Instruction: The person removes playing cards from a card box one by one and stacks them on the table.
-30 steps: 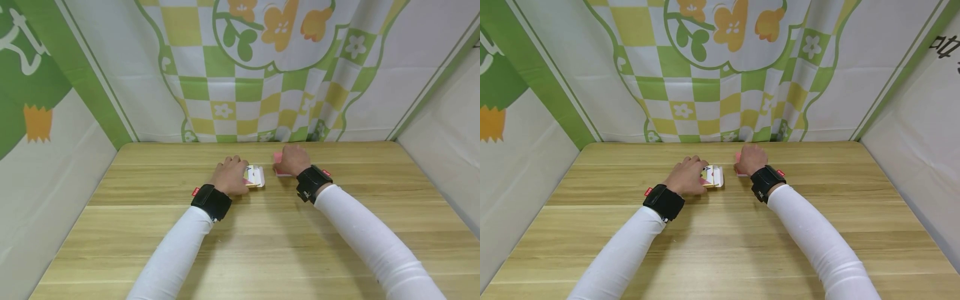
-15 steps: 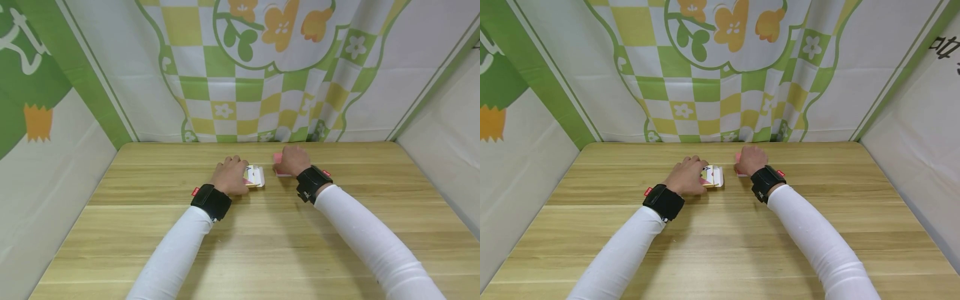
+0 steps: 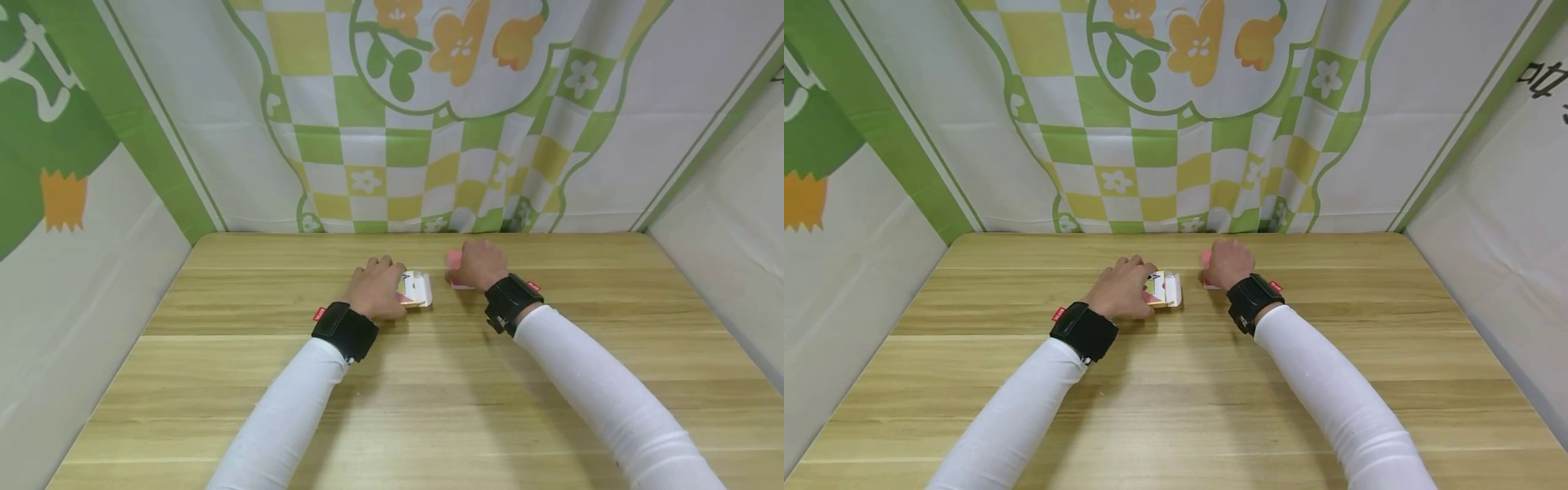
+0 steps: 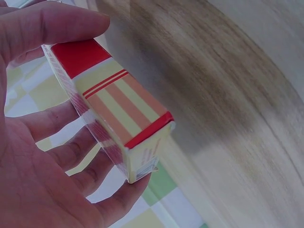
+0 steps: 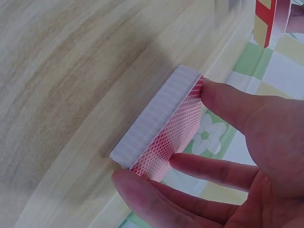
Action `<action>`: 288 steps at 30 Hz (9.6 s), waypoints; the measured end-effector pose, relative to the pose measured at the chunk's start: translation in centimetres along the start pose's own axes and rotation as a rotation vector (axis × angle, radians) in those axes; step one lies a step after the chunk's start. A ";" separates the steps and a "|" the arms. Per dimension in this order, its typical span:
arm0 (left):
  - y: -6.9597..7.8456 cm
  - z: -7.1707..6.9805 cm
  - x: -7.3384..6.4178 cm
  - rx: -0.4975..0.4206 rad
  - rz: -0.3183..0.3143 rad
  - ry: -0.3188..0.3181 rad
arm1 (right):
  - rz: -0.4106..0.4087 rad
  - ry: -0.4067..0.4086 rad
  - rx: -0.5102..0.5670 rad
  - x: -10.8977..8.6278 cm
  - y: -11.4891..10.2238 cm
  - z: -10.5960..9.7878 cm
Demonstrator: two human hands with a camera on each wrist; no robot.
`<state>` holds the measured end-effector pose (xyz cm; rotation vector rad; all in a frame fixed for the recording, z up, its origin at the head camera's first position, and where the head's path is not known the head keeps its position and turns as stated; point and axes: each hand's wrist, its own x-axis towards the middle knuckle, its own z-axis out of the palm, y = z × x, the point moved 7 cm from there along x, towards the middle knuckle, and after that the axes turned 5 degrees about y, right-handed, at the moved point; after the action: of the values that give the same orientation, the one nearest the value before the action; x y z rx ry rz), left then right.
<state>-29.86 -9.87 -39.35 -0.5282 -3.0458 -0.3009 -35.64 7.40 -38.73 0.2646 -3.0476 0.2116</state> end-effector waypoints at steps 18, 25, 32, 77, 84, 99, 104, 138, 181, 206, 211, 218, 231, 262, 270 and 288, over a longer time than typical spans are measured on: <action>-0.3 0.3 -0.2 -0.011 -0.006 -0.004 | -0.015 0.002 0.006 0.2 -0.3 0.2; -0.3 0.2 -0.3 -0.015 -0.009 -0.003 | -0.014 0.016 -0.001 0.2 -0.3 0.1; -0.2 0.1 -0.3 -0.015 -0.010 -0.011 | -0.024 0.046 0.004 0.1 -0.3 0.1; -0.3 -0.3 -0.3 -0.004 -0.012 0.012 | 0.031 0.006 0.070 -0.5 1.6 -0.9; -0.2 -0.6 -0.2 0.008 -0.009 0.014 | -0.032 0.130 0.223 -1.4 0.7 -2.7; 1.3 -1.2 -0.1 -0.002 0.032 0.031 | -0.237 -0.040 0.642 -3.8 -4.0 0.2; 1.6 -1.5 -0.1 -0.010 0.039 0.041 | -0.197 -0.022 0.601 -3.6 -3.9 0.3; 1.8 -1.4 0.5 0.024 0.032 0.061 | -0.560 -0.035 0.321 -4.4 -3.5 -2.2; 1.0 -0.5 0.3 0.008 0.002 0.022 | -0.005 0.149 0.113 -1.2 1.5 -1.9; 0.5 -0.3 0.1 0.013 -0.012 0.003 | 0.040 0.141 0.010 -0.3 0.6 0.0; 0.5 -0.3 0.1 0.010 -0.013 0.006 | 0.039 0.134 0.009 -0.4 0.5 0.1; 0.5 -0.4 0.0 0.006 -0.014 0.010 | 0.038 0.131 0.010 -0.4 0.5 0.1; 0.5 -0.3 -0.1 0.001 -0.016 0.008 | 0.043 0.140 -0.014 -0.3 0.5 0.3; 0.2 -0.1 -0.3 -0.010 -0.015 0.003 | 0.034 0.133 -0.039 -0.3 0.3 0.4; 0.2 -0.3 -0.4 -0.017 -0.017 0.009 | 0.041 0.103 -0.034 -0.3 0.5 0.7; 0.4 -0.5 -0.4 -0.008 -0.017 0.008 | 0.082 0.056 0.056 -1.0 1.4 -0.7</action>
<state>-29.34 -9.76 -38.78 -0.5011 -3.0437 -0.3155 -34.89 9.05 -38.33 0.1342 -3.0032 0.3046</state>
